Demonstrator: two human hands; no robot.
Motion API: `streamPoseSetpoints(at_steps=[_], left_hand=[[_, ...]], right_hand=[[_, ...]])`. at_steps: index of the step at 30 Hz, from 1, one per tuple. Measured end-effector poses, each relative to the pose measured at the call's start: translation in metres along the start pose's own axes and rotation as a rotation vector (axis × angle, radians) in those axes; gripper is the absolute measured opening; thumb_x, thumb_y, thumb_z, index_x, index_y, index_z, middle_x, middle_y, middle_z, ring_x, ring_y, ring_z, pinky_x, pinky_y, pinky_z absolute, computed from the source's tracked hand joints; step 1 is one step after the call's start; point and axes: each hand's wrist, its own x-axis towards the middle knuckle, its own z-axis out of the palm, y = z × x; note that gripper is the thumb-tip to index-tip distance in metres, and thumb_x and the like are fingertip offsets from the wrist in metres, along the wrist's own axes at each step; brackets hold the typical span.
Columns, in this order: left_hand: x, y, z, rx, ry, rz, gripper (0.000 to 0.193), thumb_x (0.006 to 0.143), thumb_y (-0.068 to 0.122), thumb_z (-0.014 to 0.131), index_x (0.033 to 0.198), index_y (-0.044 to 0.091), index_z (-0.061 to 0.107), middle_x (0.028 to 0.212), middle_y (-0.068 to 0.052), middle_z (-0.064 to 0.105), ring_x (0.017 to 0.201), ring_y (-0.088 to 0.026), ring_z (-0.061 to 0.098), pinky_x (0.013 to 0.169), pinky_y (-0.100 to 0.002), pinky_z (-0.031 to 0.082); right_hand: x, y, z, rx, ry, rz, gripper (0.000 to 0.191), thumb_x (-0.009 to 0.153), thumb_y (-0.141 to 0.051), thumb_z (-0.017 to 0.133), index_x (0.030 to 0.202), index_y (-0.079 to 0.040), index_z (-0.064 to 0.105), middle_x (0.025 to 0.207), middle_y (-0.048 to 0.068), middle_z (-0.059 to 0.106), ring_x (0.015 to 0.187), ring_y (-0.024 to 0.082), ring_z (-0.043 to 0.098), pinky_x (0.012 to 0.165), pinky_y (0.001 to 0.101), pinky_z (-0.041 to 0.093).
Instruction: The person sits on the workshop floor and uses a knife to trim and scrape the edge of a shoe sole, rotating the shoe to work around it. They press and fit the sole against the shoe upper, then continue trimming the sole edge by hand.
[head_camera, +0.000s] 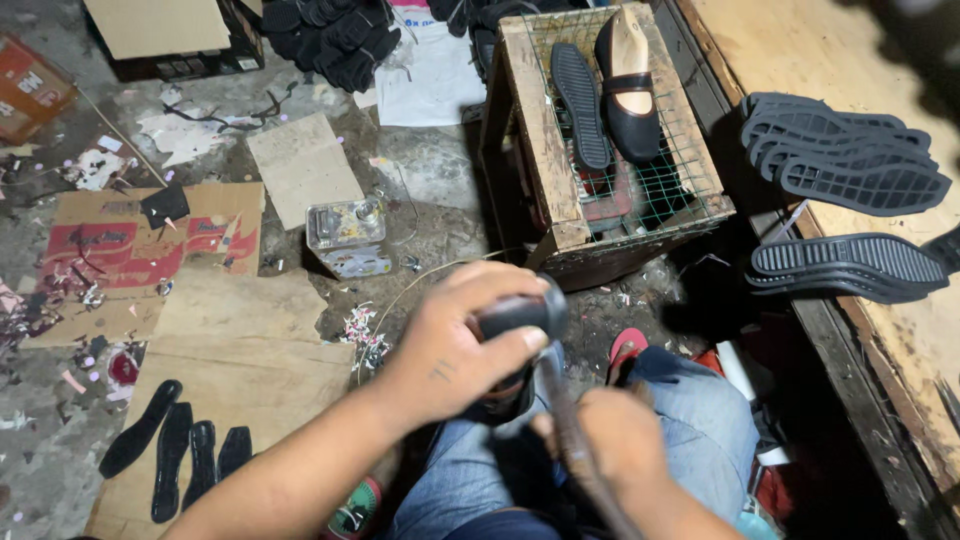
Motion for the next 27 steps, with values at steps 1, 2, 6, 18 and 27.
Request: streamPoseSetpoints(at_steps=[1, 2, 6, 18, 27], left_hand=[[0.001, 0.0, -0.006, 0.015, 0.015, -0.015, 0.036, 0.081, 0.014, 0.078, 0.116, 0.005, 0.071, 0.117, -0.012, 0.071, 0.11, -0.024, 0.071, 0.1, -0.036, 0.056], [0.002, -0.001, -0.009, 0.028, 0.028, -0.029, 0.037, 0.081, 0.014, 0.078, 0.116, 0.005, 0.071, 0.115, -0.011, 0.072, 0.108, -0.023, 0.071, 0.099, -0.036, 0.056], [-0.008, 0.002, -0.006, -0.009, 0.011, 0.002, 0.042, 0.08, 0.013, 0.079, 0.12, 0.004, 0.069, 0.121, -0.012, 0.07, 0.114, -0.024, 0.069, 0.1, -0.035, 0.055], [-0.041, 0.02, 0.014, 0.088, -0.043, 0.129, 0.058, 0.081, 0.017, 0.083, 0.132, -0.002, 0.06, 0.132, -0.018, 0.066, 0.123, -0.031, 0.07, 0.108, -0.038, 0.056], [-0.026, 0.042, -0.01, 0.213, -0.238, -0.022, 0.057, 0.07, 0.022, 0.084, 0.124, 0.006, 0.072, 0.126, -0.014, 0.065, 0.117, -0.031, 0.067, 0.099, -0.039, 0.055]], right_hand=[[-0.004, -0.002, 0.004, 0.038, 0.117, -0.18, 0.04, 0.082, -0.035, 0.088, 0.062, -0.01, 0.065, 0.061, 0.008, 0.061, 0.06, 0.03, 0.063, 0.057, 0.0432, 0.048], [-0.006, -0.005, 0.005, 0.075, 0.235, -0.359, 0.041, 0.079, -0.033, 0.089, 0.064, -0.008, 0.06, 0.062, 0.011, 0.058, 0.059, 0.031, 0.062, 0.055, 0.044, 0.048], [-0.012, -0.021, -0.019, 0.31, 0.297, -0.257, 0.019, 0.09, -0.017, 0.071, 0.099, -0.001, 0.067, 0.091, 0.016, 0.065, 0.084, 0.031, 0.065, 0.074, 0.0387, 0.052], [-0.006, -0.056, -0.043, 0.628, 0.361, -0.139, 0.025, 0.094, -0.016, 0.068, 0.113, 0.001, 0.066, 0.098, 0.011, 0.068, 0.084, 0.017, 0.064, 0.078, 0.0294, 0.053], [-0.014, -0.039, -0.075, 0.815, 0.075, -0.125, 0.033, 0.094, -0.014, 0.065, 0.122, 0.004, 0.067, 0.107, 0.012, 0.072, 0.095, 0.018, 0.067, 0.086, 0.0291, 0.053]])
